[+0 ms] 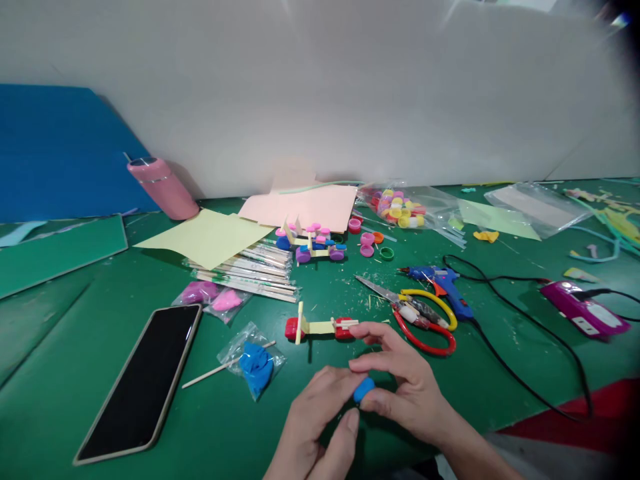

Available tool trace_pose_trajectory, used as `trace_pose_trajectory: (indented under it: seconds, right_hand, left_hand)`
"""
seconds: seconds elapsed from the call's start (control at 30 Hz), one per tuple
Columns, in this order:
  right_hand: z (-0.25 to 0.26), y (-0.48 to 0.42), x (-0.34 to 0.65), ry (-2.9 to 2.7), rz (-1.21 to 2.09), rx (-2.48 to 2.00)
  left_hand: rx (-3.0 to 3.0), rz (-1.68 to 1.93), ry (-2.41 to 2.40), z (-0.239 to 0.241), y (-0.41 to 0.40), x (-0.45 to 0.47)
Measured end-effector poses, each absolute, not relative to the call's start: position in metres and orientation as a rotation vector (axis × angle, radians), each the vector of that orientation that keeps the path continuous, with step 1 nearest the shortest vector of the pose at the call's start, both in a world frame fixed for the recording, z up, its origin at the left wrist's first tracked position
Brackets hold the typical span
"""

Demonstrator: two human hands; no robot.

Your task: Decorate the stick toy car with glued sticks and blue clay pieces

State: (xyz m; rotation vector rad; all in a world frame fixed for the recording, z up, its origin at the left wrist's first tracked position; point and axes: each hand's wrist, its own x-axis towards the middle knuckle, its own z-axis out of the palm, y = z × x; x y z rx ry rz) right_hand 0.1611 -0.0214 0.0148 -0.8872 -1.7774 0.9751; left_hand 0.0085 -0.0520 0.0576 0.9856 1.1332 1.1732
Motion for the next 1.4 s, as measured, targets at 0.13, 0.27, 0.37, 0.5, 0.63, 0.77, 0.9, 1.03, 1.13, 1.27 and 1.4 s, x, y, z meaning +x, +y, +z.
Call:
trace_pose_trajectory:
  seconds: [0.13, 0.27, 0.37, 0.5, 0.63, 0.77, 0.9, 1.03, 1.13, 1.27, 1.4]
  right_hand:
    - [0.015, -0.022, 0.161, -1.777, 1.002, -0.896]
    - [0.015, -0.021, 0.161, -1.759, 1.053, -0.894]
    - [0.015, -0.021, 0.160, -1.746, 1.069, -0.907]
    - [0.018, -0.021, 0.158, -1.730, 1.075, -0.935]
    - [0.019, -0.021, 0.154, -1.717, 1.178, -0.934]
    - [0.017, -0.020, 0.154, -1.629, 1.382, -0.900]
    - [0.016, -0.019, 0.156, -1.522, 1.465, -0.918]
    - [0.016, -0.020, 0.159, -1.642, 1.270, -0.965]
    - [0.014, -0.021, 0.160, -1.831, 1.079, -1.028]
    - [0.011, -0.019, 0.159, -1.867, 1.010, -1.036]
    - [0.014, -0.019, 0.159, -1.843, 1.063, -1.012]
  left_hand:
    - [1.021, 1.144, 1.110, 0.058, -0.051, 0.006]
    - [1.119, 1.091, 1.131, 0.054, -0.052, 0.005]
    - [1.191, 1.080, 1.183, 0.047, -0.055, 0.006]
    - [1.178, 1.081, 1.239, 0.033, -0.055, 0.008]
    - [0.911, 0.935, 1.083, 0.021, -0.052, 0.009]
    - [0.611, 0.919, 0.903, 0.019, -0.050, 0.013]
    - [0.437, 0.912, 0.853, 0.019, -0.047, 0.013]
    - [0.351, 0.915, 0.845, 0.012, -0.045, 0.012]
    - [0.318, 0.925, 0.870, 0.008, -0.045, 0.010]
    - [0.343, 0.910, 0.865, 0.012, -0.046, 0.008]
    - [0.328, 0.900, 0.875, 0.015, -0.045, 0.007]
